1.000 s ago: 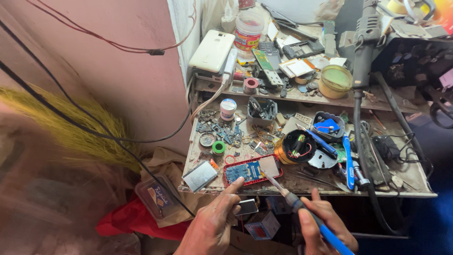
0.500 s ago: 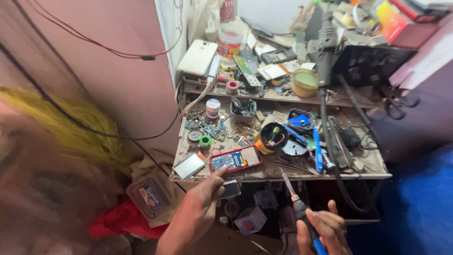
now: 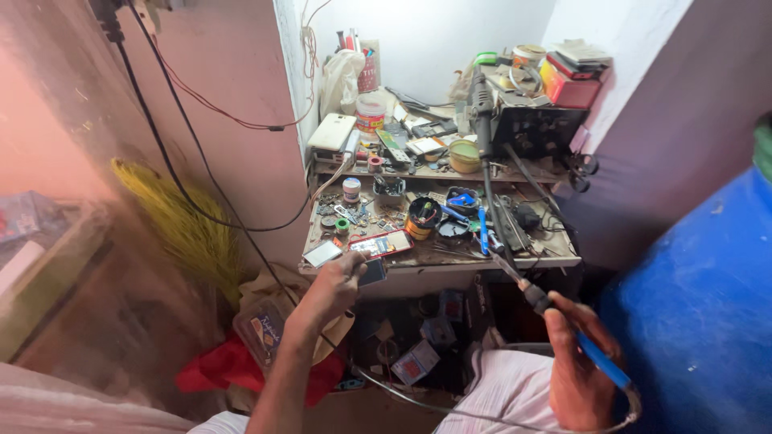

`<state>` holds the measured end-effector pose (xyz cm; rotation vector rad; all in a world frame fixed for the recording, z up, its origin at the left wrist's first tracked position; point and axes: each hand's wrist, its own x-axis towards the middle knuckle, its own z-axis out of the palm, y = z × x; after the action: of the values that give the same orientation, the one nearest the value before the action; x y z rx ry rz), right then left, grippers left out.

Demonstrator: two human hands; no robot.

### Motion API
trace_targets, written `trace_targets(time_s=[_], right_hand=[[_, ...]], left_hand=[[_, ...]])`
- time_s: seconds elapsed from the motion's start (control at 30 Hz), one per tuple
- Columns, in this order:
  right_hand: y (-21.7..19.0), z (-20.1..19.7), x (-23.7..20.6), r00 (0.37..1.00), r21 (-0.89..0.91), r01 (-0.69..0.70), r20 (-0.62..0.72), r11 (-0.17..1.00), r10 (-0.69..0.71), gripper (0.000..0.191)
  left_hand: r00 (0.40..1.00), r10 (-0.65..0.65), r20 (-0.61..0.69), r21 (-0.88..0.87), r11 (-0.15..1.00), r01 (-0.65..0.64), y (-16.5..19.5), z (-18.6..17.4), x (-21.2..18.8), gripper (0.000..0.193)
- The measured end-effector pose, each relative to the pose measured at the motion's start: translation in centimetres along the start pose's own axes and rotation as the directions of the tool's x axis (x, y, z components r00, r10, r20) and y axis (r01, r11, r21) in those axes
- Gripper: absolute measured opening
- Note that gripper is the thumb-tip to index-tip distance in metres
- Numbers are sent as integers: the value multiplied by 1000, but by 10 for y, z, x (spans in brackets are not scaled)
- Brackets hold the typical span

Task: The person uses a soldering iron and tweezers to work on a small electronic device on a cluttered workbench. They repeatedly apply heat to specific points on the device while holding it steady with the other hand.

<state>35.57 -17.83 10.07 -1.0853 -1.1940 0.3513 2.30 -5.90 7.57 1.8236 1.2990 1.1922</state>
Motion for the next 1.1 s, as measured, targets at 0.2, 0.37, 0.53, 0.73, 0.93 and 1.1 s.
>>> trace_targets(time_s=[0.2, 0.37, 0.53, 0.73, 0.93, 1.1], right_hand=[[-39, -5, 3, 991, -38, 117, 61, 992, -115, 26], [-38, 6, -6, 995, 10, 63, 82, 998, -64, 26], [0, 42, -2, 991, 2, 54, 121, 999, -54, 25], [65, 98, 12, 990, 160, -72, 133, 984, 50, 29], [119, 133, 34, 979, 134, -60, 201, 989, 32, 31], [154, 158, 53, 947, 306, 150, 229, 940, -225, 26]], left_hand=[[987, -158, 32, -56, 986, 160, -18, 6, 3, 27], [984, -176, 38, -122, 976, 179, -14, 2, -2, 28], [989, -140, 55, -10, 990, 141, -11, -6, 2, 26], [976, -202, 85, -71, 975, 208, -23, -16, 22, 24], [995, -7, -95, -49, 999, 2, -34, -27, 24, 34], [950, 194, -246, 24, 981, -194, -57, -25, 42, 32]])
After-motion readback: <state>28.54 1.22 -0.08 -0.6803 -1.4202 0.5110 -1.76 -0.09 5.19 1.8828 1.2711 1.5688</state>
